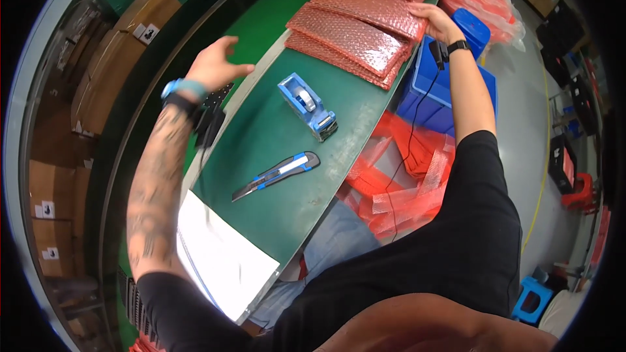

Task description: The person wraps circuit boards in bubble wrap by hand, placing each board onto a sheet, folding the wrap over, and securing it with tape. They then stack the wrapped boards into a cardboard box and repeat the process.

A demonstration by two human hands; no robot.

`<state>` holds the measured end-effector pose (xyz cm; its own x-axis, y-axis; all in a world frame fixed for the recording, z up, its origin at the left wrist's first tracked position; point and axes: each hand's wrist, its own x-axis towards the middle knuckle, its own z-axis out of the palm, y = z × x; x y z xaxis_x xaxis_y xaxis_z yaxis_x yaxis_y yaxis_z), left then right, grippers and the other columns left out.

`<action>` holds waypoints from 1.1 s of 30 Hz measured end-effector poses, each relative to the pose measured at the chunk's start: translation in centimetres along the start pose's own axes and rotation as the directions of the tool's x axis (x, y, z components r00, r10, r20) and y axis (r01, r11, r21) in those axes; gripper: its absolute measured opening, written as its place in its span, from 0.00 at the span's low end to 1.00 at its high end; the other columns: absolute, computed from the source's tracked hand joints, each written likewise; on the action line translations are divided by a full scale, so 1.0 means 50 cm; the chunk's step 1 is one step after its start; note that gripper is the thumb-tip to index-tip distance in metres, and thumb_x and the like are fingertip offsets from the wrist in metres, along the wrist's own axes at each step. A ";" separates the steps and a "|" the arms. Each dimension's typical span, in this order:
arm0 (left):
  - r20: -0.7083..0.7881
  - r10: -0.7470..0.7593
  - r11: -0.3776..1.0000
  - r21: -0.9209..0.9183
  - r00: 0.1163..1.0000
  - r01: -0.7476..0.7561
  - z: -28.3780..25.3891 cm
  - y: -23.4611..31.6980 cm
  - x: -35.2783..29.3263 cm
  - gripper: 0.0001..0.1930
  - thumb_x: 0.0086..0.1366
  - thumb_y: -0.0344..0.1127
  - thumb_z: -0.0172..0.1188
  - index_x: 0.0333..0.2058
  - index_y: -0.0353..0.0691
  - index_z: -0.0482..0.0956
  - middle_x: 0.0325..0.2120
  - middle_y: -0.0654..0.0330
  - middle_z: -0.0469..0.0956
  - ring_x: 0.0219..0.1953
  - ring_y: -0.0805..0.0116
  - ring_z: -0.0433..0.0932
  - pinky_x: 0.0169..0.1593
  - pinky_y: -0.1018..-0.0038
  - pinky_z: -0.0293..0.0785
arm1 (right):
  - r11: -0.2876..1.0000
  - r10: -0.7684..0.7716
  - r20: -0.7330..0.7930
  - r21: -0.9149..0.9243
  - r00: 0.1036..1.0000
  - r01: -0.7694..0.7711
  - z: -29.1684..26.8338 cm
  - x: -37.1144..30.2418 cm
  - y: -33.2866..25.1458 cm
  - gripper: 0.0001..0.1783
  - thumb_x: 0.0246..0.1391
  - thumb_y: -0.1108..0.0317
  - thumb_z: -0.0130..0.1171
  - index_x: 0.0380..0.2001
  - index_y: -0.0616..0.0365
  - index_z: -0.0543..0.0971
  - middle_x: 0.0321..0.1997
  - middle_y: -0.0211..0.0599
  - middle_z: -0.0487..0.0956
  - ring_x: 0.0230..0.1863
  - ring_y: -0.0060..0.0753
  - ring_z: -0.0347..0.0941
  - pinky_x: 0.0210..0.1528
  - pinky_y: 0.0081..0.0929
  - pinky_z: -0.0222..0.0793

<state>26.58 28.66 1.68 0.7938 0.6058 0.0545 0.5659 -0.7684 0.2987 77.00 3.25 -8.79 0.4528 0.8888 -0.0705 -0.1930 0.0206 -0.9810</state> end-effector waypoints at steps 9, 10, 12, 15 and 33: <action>-0.037 0.338 0.941 -0.017 0.940 -0.339 0.313 0.004 0.355 0.67 0.35 0.44 0.86 0.71 0.36 0.52 0.63 0.43 0.69 0.66 0.49 0.68 0.70 0.64 0.62 | 0.980 -0.200 -0.238 -0.050 0.950 0.193 0.012 0.019 0.057 0.20 0.64 0.71 0.58 0.56 0.70 0.76 0.52 0.42 0.82 0.52 0.29 0.80 0.58 0.29 0.74; -0.021 0.363 0.931 -0.037 0.931 -0.364 0.324 0.027 0.364 0.67 0.35 0.44 0.86 0.71 0.36 0.52 0.63 0.43 0.69 0.66 0.49 0.68 0.70 0.64 0.62 | 0.976 -0.196 -0.229 -0.137 0.954 0.168 -0.019 0.016 0.060 0.22 0.63 0.70 0.60 0.58 0.68 0.76 0.54 0.42 0.82 0.53 0.30 0.79 0.59 0.28 0.73; -0.033 0.369 0.918 -0.146 0.929 -0.369 0.313 0.053 0.369 0.64 0.35 0.36 0.86 0.70 0.35 0.55 0.63 0.43 0.69 0.65 0.52 0.70 0.68 0.64 0.65 | 0.947 -0.179 -0.193 -0.300 0.965 0.116 -0.069 0.015 0.063 0.27 0.60 0.68 0.64 0.62 0.64 0.74 0.56 0.41 0.81 0.55 0.30 0.77 0.60 0.28 0.71; -0.022 0.324 0.920 -0.226 0.946 -0.320 0.317 0.039 0.344 0.60 0.36 0.35 0.85 0.68 0.34 0.59 0.59 0.44 0.73 0.61 0.53 0.74 0.65 0.65 0.69 | 0.878 -0.163 -0.220 -0.478 0.962 0.039 -0.070 0.025 0.062 0.27 0.59 0.65 0.66 0.61 0.60 0.76 0.49 0.35 0.82 0.48 0.25 0.77 0.53 0.26 0.71; -0.149 0.365 0.869 -0.299 0.919 -0.394 0.310 -0.012 0.318 0.44 0.42 0.36 0.82 0.60 0.35 0.74 0.49 0.51 0.83 0.50 0.60 0.83 0.57 0.68 0.77 | 0.534 0.032 0.214 -0.829 0.976 0.165 0.089 0.030 -0.017 0.45 0.49 0.67 0.72 0.71 0.54 0.65 0.66 0.35 0.73 0.63 0.27 0.67 0.67 0.27 0.61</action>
<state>42.32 35.58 -12.41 0.9027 0.3071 0.3013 0.1131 -0.8450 0.5227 73.98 6.58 -7.29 0.2497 0.9664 -0.0610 0.6935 -0.2224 -0.6852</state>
